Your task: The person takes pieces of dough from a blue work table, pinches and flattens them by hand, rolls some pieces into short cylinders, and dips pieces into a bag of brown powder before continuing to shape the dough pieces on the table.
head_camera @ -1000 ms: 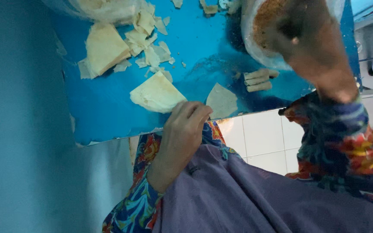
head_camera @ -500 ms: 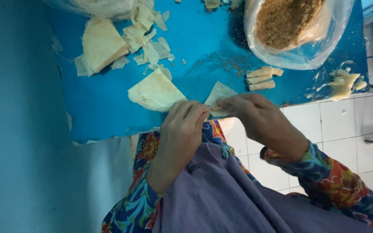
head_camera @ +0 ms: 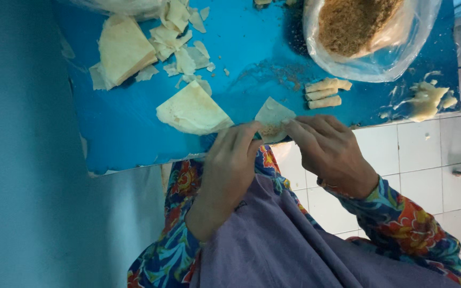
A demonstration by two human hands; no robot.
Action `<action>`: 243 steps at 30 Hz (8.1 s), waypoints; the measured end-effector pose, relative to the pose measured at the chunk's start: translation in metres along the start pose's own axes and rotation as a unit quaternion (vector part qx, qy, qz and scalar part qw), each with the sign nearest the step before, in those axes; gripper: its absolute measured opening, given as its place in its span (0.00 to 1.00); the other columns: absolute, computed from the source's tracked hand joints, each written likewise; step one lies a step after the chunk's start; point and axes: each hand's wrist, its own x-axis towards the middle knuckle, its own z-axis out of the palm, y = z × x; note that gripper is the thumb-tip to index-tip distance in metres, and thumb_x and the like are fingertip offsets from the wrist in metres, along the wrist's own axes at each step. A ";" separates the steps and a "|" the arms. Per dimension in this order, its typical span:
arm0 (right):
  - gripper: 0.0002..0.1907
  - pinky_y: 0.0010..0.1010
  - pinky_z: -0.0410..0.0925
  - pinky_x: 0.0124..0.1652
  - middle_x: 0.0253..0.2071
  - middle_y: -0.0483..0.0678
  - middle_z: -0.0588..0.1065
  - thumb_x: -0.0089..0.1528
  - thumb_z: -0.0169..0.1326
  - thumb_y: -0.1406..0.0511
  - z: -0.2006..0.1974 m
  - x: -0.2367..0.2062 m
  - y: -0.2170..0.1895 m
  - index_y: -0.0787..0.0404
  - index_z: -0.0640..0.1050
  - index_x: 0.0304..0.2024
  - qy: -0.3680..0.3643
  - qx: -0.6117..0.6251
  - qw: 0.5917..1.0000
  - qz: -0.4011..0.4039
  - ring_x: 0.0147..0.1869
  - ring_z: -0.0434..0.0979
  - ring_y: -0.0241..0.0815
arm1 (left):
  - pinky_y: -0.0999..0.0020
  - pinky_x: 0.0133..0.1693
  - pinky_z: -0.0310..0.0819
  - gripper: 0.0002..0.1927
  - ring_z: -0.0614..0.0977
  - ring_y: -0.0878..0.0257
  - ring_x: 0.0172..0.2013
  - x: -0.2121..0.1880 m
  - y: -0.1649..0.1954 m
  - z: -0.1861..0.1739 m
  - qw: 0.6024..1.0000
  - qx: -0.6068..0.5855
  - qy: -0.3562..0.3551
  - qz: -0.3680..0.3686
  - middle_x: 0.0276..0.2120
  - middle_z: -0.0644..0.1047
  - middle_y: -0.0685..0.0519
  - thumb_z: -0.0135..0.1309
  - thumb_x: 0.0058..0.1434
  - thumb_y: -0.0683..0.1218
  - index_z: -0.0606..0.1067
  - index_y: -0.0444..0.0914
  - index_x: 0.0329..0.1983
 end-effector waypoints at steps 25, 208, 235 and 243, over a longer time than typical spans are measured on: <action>0.35 0.42 0.71 0.46 0.46 0.52 0.81 0.63 0.56 0.78 0.000 0.016 -0.018 0.69 0.58 0.71 0.003 0.014 0.998 0.060 0.44 0.78 0.51 | 0.62 0.42 0.74 0.11 0.76 0.56 0.42 0.015 -0.011 0.018 0.982 0.147 -0.040 0.109 0.40 0.74 0.49 0.59 0.59 0.38 0.74 0.36 0.45; 0.36 0.44 0.60 0.61 0.51 0.55 0.64 0.56 0.44 0.86 -0.027 -0.121 0.051 0.67 0.74 0.67 0.036 -0.294 0.868 0.400 0.56 0.61 0.52 | 0.42 0.66 0.58 0.13 0.71 0.58 0.63 0.010 -0.023 0.012 0.971 0.188 -0.031 0.145 0.56 0.74 0.55 0.52 0.72 0.42 0.76 0.42 0.59; 0.22 0.42 0.61 0.61 0.47 0.50 0.66 0.58 0.42 0.85 -0.037 -0.141 0.045 0.62 0.76 0.46 0.122 -0.177 0.877 0.430 0.60 0.65 0.50 | 0.33 0.67 0.54 0.15 0.75 0.57 0.51 0.019 -0.004 0.027 0.978 0.160 -0.036 0.126 0.46 0.73 0.54 0.65 0.61 0.51 0.74 0.43 0.45; 0.19 0.39 0.63 0.63 0.52 0.52 0.68 0.59 0.54 0.83 -0.045 -0.017 0.008 0.58 0.77 0.46 0.052 0.186 0.939 0.285 0.65 0.67 0.51 | 0.37 0.65 0.57 0.17 0.76 0.59 0.53 0.002 -0.010 0.020 0.974 0.165 -0.035 0.150 0.48 0.73 0.55 0.63 0.63 0.51 0.76 0.42 0.53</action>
